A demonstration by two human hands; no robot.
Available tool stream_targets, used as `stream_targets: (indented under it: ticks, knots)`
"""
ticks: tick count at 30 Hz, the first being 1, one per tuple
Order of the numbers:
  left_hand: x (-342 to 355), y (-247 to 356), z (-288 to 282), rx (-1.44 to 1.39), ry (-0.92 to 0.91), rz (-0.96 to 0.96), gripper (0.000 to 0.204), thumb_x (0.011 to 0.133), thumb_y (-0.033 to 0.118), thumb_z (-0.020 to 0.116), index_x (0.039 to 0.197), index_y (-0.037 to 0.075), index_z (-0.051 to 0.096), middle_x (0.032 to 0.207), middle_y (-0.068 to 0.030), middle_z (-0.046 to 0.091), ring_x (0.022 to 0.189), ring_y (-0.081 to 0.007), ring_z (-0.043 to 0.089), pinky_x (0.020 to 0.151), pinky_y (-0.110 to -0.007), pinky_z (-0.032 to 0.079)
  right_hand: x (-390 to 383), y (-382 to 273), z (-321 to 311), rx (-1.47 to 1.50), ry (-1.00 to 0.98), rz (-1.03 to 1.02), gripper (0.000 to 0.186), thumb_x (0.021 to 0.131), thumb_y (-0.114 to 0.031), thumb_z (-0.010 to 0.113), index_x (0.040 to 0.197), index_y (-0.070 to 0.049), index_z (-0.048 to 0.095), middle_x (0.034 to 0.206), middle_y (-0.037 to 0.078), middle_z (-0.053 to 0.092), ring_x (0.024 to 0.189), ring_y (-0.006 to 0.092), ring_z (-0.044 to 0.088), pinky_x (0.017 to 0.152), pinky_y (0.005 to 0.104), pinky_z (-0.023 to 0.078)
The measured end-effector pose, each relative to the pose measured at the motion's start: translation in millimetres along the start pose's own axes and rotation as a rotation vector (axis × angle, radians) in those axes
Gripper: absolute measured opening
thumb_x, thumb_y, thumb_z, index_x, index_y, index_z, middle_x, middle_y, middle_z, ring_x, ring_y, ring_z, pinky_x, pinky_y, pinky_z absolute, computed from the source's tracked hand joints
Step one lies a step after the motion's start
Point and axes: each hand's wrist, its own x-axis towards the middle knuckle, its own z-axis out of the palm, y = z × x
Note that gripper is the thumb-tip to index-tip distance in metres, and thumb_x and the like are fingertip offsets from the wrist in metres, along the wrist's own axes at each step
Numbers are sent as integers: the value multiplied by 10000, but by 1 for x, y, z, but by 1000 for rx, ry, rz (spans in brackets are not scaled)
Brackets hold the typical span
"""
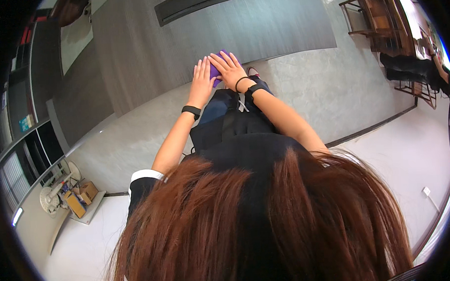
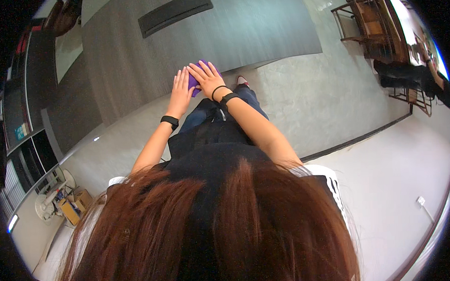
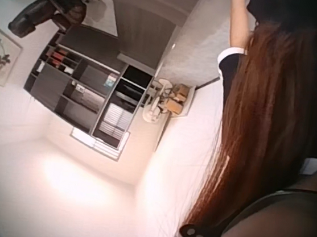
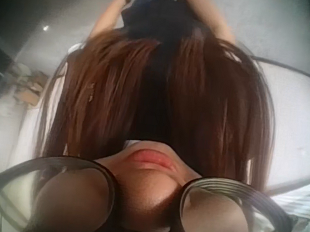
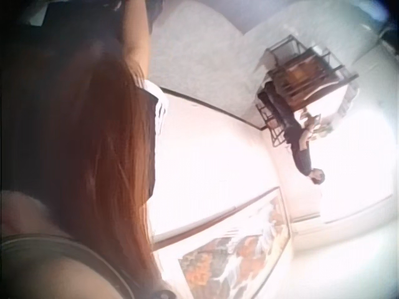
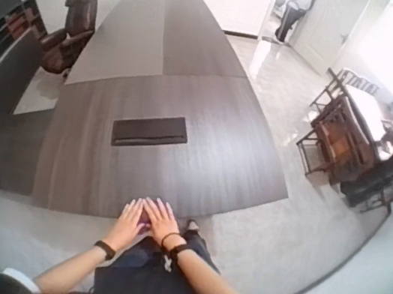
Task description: The person wipes a gray office desk and a rectangular cable management port with a purple cloth.
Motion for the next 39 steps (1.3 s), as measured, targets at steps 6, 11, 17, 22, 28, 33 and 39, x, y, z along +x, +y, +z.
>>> stream_targets:
  ticks: [6,11,17,22,28,33,39]
  knots:
    - [11,-3,11,70,25,72,790,812,274,639,1405,-36,220,1470,-181,239,1361,-362,221,1122,-478,175,-2,-6,-4,-32,89,129,818,807,-289,608,1474,-169,150,1525,-13,182,1403,231,151,1137,426,107]
    - [14,-20,1,105,-71,240,940,740,294,702,1419,-40,145,1497,-179,153,1383,-359,150,1133,-481,137,-8,-15,-9,-17,100,144,869,754,-282,667,1463,-140,183,1514,3,203,1396,249,164,1133,443,120]
    - [15,-15,-2,166,-93,190,976,725,311,706,1428,-28,120,1503,-158,137,1392,-351,125,1143,-476,111,-9,-23,-16,-7,97,177,864,762,-279,666,1460,-127,180,1505,17,215,1389,264,171,1131,452,121]
    - [26,-17,-2,168,-59,182,954,735,327,686,1433,-10,131,1507,-137,141,1396,-339,119,1148,-465,104,2,-15,-24,17,72,166,858,770,-257,662,1459,-118,172,1510,28,193,1391,279,157,1135,462,110]
    - [33,-25,-4,76,-78,200,975,730,324,696,1438,-2,111,1517,-135,100,1402,-340,83,1148,-471,80,10,-15,-29,12,63,173,858,773,-246,663,1459,-108,165,1504,47,209,1393,295,151,1130,475,109]
    - [28,-28,-10,109,19,203,953,733,349,676,1440,15,130,1514,-120,132,1404,-314,95,1153,-444,89,11,-28,-30,20,72,169,859,776,-206,665,1458,-94,155,1507,72,199,1396,311,136,1128,482,89]
    - [2,-42,-30,87,34,139,906,732,340,678,1427,24,190,1500,-101,186,1397,-289,139,1152,-423,117,24,-60,-31,37,55,131,864,775,-265,669,1454,-85,167,1506,77,199,1389,329,151,1124,486,138]
